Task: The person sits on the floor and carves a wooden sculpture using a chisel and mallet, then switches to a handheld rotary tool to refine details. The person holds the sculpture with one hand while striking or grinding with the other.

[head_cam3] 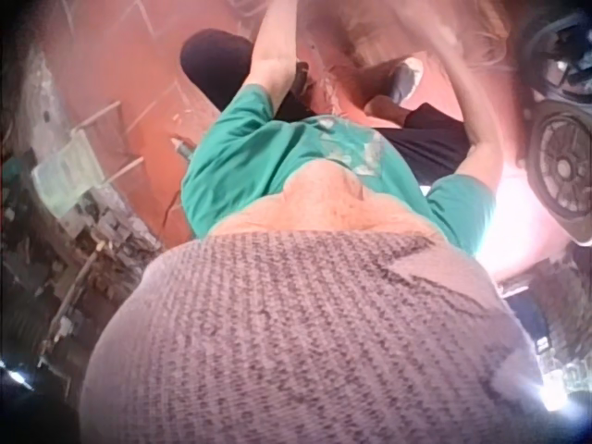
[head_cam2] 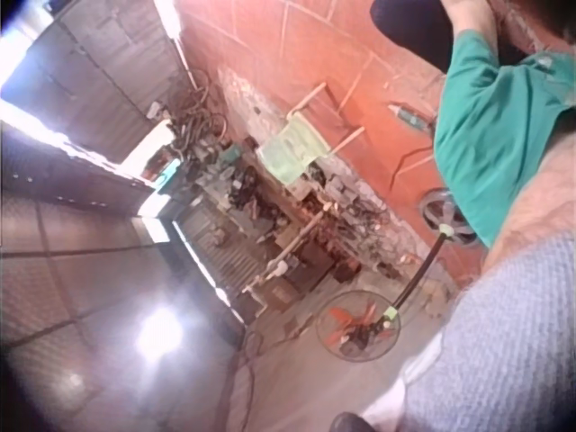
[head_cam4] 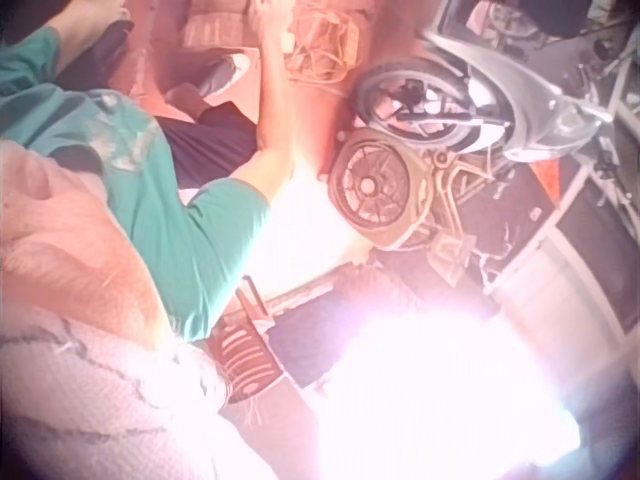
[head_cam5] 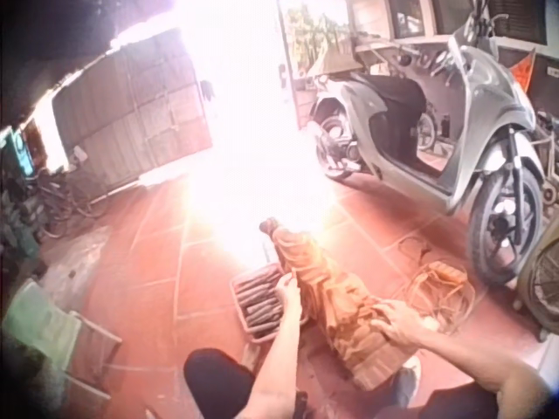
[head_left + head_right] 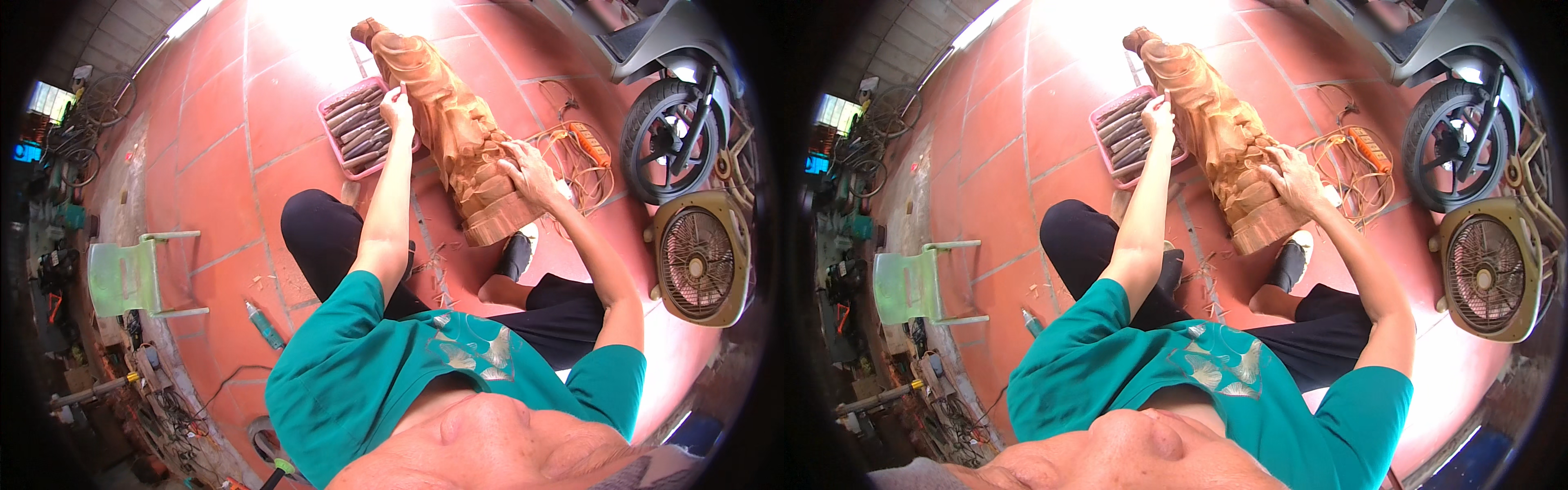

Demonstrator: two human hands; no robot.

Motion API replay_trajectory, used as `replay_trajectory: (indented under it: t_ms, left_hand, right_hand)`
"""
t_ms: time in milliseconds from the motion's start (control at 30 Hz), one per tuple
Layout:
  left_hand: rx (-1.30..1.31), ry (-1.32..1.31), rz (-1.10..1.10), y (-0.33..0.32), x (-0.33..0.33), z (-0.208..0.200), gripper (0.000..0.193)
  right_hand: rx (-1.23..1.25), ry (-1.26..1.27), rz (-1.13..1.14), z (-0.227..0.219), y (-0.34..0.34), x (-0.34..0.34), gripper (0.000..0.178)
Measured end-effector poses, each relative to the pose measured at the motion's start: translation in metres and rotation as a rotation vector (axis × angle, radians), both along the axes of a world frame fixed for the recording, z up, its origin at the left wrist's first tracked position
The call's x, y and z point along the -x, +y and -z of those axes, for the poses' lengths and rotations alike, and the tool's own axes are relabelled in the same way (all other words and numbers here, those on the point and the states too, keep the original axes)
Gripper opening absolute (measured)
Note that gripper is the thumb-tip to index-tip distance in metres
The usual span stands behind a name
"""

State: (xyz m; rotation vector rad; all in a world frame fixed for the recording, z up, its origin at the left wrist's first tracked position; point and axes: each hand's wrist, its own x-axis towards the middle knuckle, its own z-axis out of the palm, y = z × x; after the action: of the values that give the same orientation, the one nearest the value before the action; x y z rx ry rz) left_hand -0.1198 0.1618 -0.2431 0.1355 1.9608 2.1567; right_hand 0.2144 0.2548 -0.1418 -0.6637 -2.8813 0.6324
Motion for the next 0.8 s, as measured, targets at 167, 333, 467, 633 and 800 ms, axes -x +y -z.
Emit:
replay_trajectory:
  t_ms: [167, 333, 467, 633, 800]
  left_hand:
    - [0.314, 0.446, -0.152, -0.009, 0.004, 0.030, 0.025]
    - [0.380, 0.641, -0.038, -0.017, -0.041, -0.019, 0.026]
    - [0.326, 0.745, 0.072, -0.030, -0.043, -0.040, 0.028]
    - [0.298, 0.616, -0.068, -0.035, -0.022, -0.024, 0.022]
    - [0.361, 0.651, -0.113, -0.019, -0.033, -0.001, 0.033]
  right_hand:
    - [0.016, 0.013, -0.037, -0.012, -0.008, 0.013, 0.056]
    - [0.000, -0.004, 0.009, -0.008, -0.006, 0.007, 0.055]
    - [-0.005, 0.015, -0.016, -0.006, -0.007, 0.007, 0.056]
    - [0.000, -0.006, -0.023, -0.005, -0.002, 0.005, 0.056]
    - [-0.011, 0.009, -0.026, -0.006, -0.005, 0.011, 0.056]
